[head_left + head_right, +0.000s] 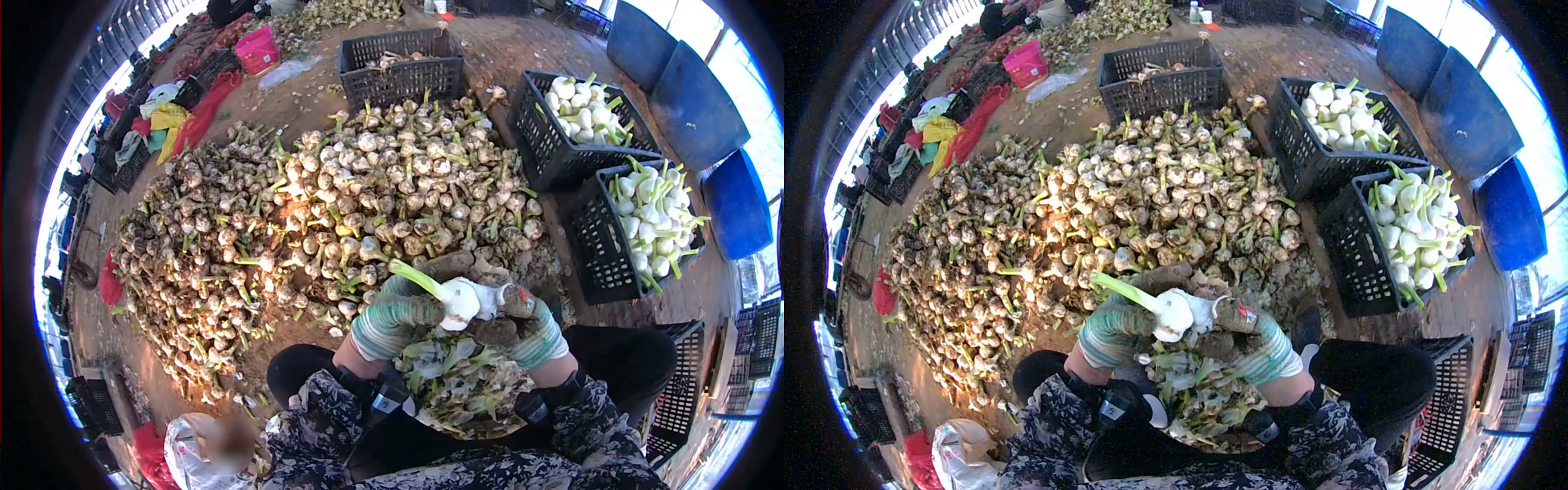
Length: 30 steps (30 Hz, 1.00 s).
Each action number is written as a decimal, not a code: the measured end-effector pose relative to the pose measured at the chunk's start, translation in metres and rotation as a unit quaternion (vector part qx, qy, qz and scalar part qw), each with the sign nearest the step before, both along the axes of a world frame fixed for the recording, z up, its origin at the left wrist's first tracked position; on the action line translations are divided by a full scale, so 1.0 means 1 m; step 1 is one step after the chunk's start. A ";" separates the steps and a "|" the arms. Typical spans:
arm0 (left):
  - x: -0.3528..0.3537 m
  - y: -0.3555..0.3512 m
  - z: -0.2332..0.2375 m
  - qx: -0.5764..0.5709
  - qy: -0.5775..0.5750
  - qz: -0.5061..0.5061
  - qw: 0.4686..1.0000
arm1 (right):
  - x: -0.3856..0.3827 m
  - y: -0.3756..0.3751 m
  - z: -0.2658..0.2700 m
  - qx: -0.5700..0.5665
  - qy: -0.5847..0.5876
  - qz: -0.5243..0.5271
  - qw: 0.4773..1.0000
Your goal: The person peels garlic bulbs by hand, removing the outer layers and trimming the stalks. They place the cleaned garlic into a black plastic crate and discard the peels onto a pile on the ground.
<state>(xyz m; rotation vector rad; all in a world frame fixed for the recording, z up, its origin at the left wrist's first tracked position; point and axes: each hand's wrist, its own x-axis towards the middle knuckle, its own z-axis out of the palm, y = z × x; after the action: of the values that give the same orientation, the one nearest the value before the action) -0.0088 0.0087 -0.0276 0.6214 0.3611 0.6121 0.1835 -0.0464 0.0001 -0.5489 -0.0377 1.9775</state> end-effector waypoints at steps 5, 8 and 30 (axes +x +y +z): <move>0.021 -0.011 0.010 0.054 0.084 0.126 0.987 | 0.001 0.000 -0.007 0.034 -0.281 0.023 0.959; 0.024 -0.010 0.004 -0.107 0.099 0.184 0.972 | -0.020 -0.006 -0.016 0.452 -0.698 -0.035 0.555; 0.016 0.000 0.008 0.037 0.150 0.453 0.878 | 0.012 0.016 -0.116 -0.010 -0.606 0.030 0.795</move>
<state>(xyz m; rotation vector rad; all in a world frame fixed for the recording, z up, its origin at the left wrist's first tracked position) 0.0074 0.0092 -0.0200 0.6020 0.9496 1.4390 0.1956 -0.0301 -0.1156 -1.7559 -0.8322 1.3603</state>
